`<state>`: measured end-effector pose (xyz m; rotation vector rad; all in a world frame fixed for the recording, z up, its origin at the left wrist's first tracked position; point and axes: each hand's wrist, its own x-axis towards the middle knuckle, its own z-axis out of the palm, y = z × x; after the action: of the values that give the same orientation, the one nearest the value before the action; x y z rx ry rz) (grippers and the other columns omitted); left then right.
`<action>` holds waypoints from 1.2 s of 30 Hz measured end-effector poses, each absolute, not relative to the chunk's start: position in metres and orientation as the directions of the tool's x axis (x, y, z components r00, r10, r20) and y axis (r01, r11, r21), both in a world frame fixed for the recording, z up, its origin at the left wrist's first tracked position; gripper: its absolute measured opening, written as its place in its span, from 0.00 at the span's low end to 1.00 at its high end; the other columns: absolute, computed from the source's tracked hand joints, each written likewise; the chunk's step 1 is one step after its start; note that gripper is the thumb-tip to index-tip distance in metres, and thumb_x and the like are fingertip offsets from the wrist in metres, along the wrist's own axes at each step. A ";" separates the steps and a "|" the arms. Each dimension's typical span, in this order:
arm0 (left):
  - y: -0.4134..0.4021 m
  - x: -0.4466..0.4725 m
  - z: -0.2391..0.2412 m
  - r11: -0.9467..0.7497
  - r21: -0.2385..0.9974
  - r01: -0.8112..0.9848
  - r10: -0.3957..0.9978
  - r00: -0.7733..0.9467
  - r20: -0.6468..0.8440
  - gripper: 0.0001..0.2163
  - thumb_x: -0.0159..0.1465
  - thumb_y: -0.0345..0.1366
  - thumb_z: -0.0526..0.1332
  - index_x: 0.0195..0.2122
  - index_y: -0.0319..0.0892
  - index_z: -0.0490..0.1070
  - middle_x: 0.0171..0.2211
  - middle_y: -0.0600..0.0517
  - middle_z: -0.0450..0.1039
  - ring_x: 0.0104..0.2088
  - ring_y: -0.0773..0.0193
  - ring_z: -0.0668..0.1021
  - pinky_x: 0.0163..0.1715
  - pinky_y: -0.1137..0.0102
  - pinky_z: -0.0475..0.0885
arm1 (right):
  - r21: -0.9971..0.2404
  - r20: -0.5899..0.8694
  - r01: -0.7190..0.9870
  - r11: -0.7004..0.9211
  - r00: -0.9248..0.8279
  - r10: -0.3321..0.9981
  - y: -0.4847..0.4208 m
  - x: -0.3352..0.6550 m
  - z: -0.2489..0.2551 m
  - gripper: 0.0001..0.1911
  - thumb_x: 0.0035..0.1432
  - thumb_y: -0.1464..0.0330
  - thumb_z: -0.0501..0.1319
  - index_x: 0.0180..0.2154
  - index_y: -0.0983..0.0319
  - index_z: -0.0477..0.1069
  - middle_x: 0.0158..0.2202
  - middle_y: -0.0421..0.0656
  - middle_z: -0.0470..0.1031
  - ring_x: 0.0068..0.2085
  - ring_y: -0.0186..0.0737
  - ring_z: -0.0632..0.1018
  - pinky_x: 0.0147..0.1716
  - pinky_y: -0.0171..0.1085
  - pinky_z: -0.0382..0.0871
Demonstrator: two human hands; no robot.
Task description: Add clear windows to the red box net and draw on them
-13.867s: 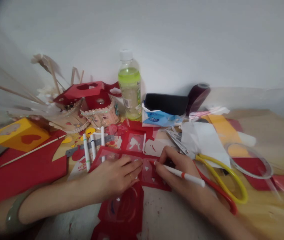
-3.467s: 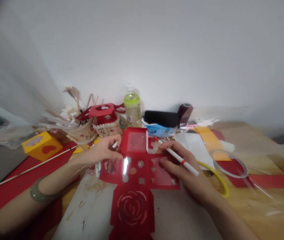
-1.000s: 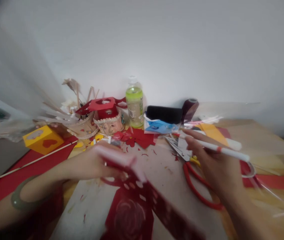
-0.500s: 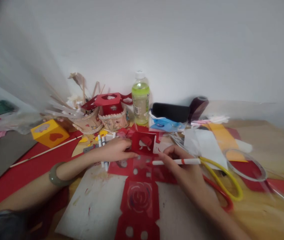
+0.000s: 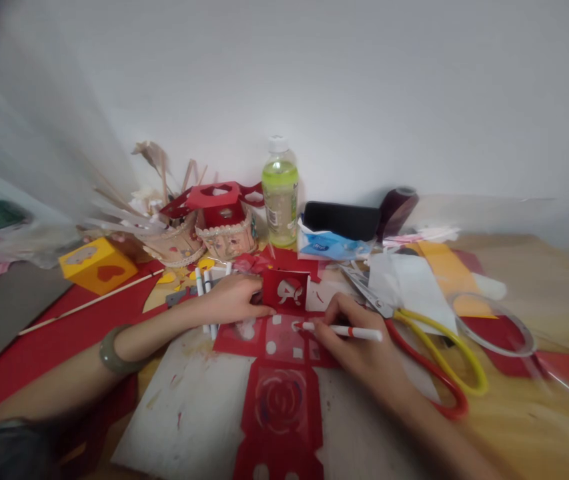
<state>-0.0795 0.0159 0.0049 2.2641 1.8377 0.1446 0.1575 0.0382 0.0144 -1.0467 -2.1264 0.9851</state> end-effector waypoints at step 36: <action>0.020 -0.080 0.018 0.056 0.880 0.471 0.987 0.104 -0.119 0.12 0.54 0.41 0.60 0.21 0.40 0.62 0.16 0.60 0.56 0.17 0.72 0.59 0.18 0.76 0.53 | -0.991 0.121 0.039 0.131 -0.182 0.976 0.049 0.162 0.023 0.13 0.52 0.58 0.63 0.24 0.58 0.66 0.17 0.34 0.63 0.20 0.32 0.62 0.19 0.32 0.54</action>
<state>-0.0805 0.0203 0.0183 1.5391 1.4898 0.7738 0.1616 0.0486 0.0227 -1.0604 -1.4360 1.2183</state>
